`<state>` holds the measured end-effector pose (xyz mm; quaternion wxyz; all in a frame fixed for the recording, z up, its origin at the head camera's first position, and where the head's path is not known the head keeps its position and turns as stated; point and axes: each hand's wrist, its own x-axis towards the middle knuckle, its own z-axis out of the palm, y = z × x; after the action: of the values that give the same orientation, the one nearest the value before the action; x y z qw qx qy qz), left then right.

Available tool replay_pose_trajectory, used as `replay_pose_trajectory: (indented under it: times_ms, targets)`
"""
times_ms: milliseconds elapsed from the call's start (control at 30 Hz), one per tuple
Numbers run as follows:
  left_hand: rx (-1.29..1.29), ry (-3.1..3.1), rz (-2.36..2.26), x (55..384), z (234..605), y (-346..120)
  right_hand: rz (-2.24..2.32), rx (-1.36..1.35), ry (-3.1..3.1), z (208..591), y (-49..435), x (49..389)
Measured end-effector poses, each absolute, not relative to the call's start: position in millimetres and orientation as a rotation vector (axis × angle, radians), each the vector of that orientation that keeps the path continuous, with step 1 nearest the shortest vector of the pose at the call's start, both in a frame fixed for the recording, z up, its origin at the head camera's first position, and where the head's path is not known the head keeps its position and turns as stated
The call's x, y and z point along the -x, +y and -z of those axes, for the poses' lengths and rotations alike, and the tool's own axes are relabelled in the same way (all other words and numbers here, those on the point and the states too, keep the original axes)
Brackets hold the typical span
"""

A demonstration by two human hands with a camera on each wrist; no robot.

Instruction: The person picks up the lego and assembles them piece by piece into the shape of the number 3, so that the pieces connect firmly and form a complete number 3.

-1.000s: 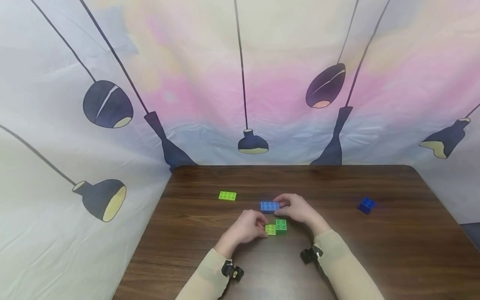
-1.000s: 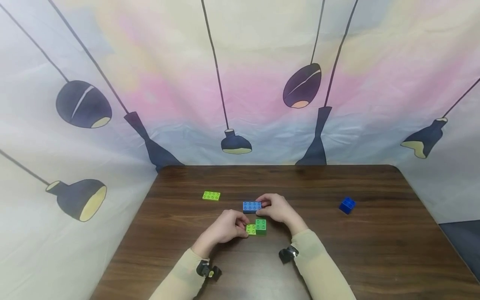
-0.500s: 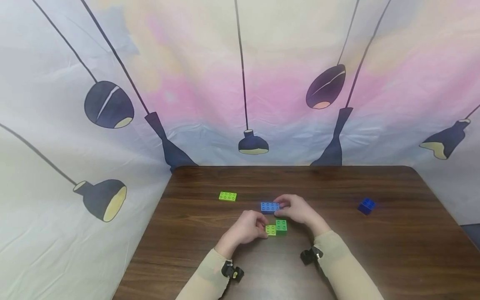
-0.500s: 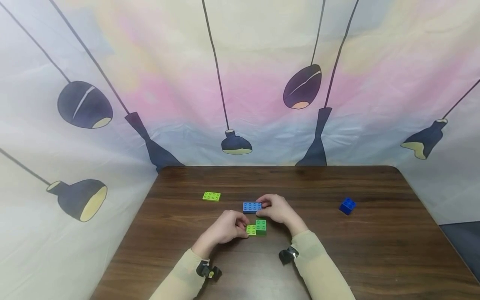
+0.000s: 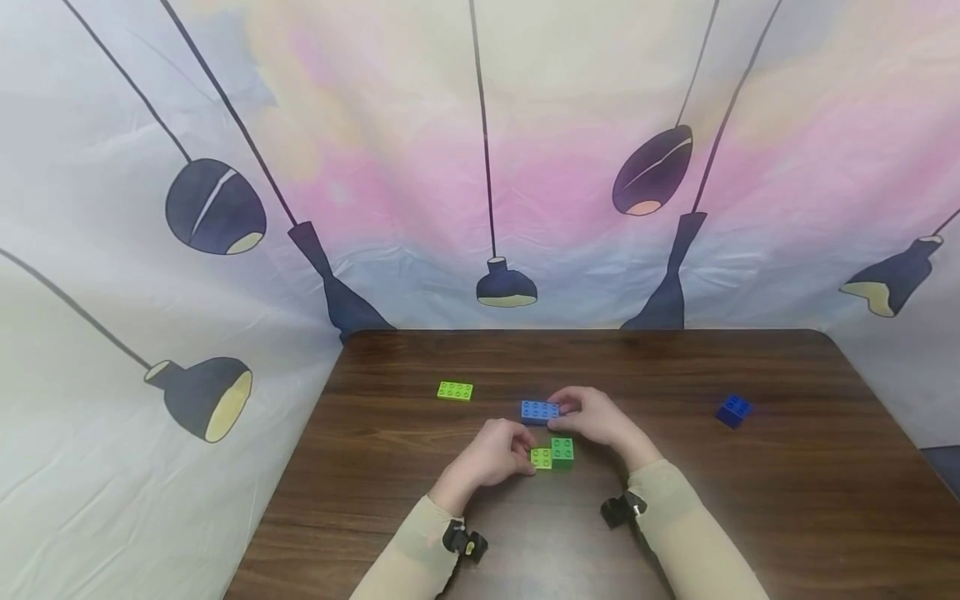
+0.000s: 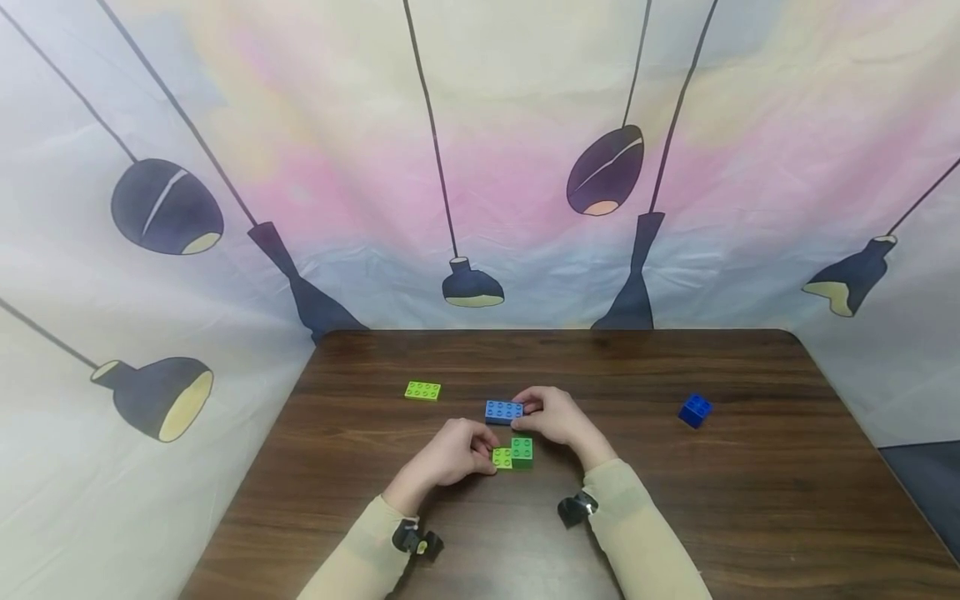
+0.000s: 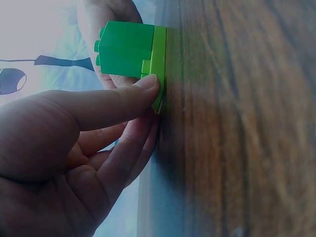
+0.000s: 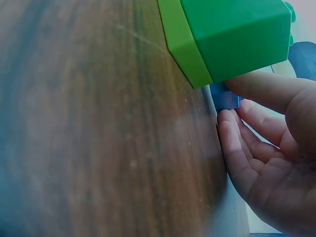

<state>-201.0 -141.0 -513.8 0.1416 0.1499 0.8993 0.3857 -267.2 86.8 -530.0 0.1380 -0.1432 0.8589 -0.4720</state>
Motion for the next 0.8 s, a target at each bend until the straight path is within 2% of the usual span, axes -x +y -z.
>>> replay_pose_trajectory:
  times_ms: [800]
  targets:
    - [-0.451, 2.606, -1.116, 201.3, 512.0, -140.8, 1.394, 0.414, 2.447, 532.5, 93.0, 268.1]
